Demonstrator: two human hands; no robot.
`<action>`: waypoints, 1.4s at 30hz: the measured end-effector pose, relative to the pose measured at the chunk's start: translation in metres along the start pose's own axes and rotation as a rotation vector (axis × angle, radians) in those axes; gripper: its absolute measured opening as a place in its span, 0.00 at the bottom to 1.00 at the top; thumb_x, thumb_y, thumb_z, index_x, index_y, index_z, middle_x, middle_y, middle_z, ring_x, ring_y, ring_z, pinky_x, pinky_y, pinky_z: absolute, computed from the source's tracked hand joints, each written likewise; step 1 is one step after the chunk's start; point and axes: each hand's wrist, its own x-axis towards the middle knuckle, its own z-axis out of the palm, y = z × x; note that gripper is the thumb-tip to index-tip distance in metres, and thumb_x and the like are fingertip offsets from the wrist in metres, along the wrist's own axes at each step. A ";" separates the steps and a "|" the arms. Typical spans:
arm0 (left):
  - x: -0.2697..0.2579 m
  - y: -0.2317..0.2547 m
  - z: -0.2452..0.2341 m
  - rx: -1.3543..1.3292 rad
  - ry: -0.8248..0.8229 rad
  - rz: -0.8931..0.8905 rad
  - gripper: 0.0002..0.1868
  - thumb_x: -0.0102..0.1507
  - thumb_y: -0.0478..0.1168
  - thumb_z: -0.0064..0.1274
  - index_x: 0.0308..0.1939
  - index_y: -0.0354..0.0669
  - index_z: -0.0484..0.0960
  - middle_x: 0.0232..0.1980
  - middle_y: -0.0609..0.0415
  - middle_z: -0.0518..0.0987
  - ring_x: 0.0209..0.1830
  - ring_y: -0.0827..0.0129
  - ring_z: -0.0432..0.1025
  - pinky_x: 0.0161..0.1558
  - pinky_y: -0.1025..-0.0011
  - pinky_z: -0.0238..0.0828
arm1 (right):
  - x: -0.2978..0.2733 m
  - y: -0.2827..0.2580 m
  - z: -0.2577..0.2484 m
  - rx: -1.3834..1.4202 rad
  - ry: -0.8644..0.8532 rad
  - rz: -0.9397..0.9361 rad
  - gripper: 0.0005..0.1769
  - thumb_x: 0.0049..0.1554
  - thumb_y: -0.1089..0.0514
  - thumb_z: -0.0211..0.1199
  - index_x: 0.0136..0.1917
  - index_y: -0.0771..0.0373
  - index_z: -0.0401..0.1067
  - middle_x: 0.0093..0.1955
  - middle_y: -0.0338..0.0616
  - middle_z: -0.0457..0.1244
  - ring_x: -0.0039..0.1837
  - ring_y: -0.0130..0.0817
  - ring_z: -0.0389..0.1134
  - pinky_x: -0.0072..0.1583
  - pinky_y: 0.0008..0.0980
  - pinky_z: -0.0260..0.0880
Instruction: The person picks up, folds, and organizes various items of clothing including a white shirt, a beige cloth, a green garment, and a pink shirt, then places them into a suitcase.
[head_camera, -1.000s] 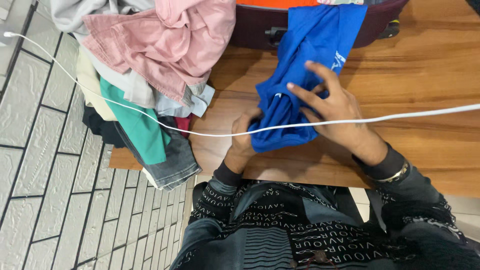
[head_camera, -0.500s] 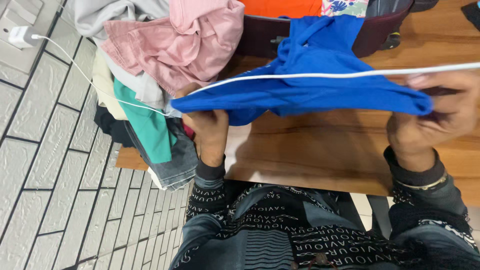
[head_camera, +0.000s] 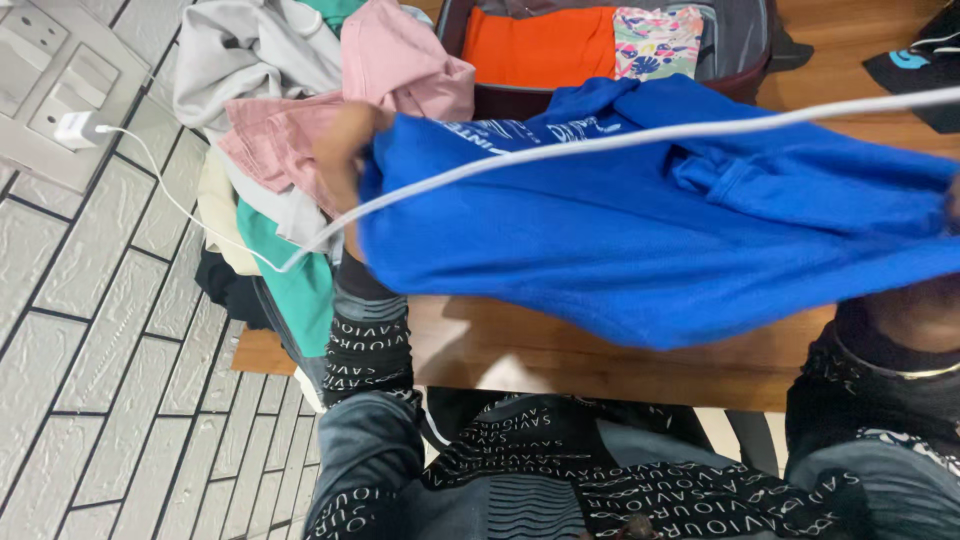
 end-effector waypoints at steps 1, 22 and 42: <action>-0.003 -0.011 0.000 0.044 -0.072 0.099 0.21 0.65 0.53 0.59 0.48 0.39 0.77 0.42 0.51 0.70 0.32 0.61 0.69 0.34 0.66 0.67 | 0.002 -0.006 -0.004 -0.093 -0.122 0.027 0.39 0.47 0.33 0.72 0.63 0.51 0.66 0.39 0.48 0.69 0.41 0.46 0.72 0.46 0.41 0.70; -0.030 -0.028 0.014 0.205 -0.606 -0.382 0.36 0.61 0.26 0.48 0.73 0.54 0.70 0.43 0.32 0.80 0.38 0.38 0.75 0.40 0.48 0.69 | 0.073 0.076 0.064 -0.488 -0.194 0.225 0.20 0.62 0.44 0.62 0.62 0.55 0.78 0.46 0.58 0.72 0.50 0.49 0.72 0.53 0.46 0.71; -0.004 0.078 0.030 -0.501 -0.077 -0.539 0.45 0.64 0.45 0.59 0.81 0.46 0.53 0.66 0.43 0.76 0.51 0.56 0.67 0.54 0.66 0.64 | 0.154 -0.028 0.134 1.029 0.218 -0.082 0.16 0.67 0.60 0.60 0.66 0.66 0.68 0.57 0.39 0.67 0.57 0.23 0.69 0.60 0.26 0.72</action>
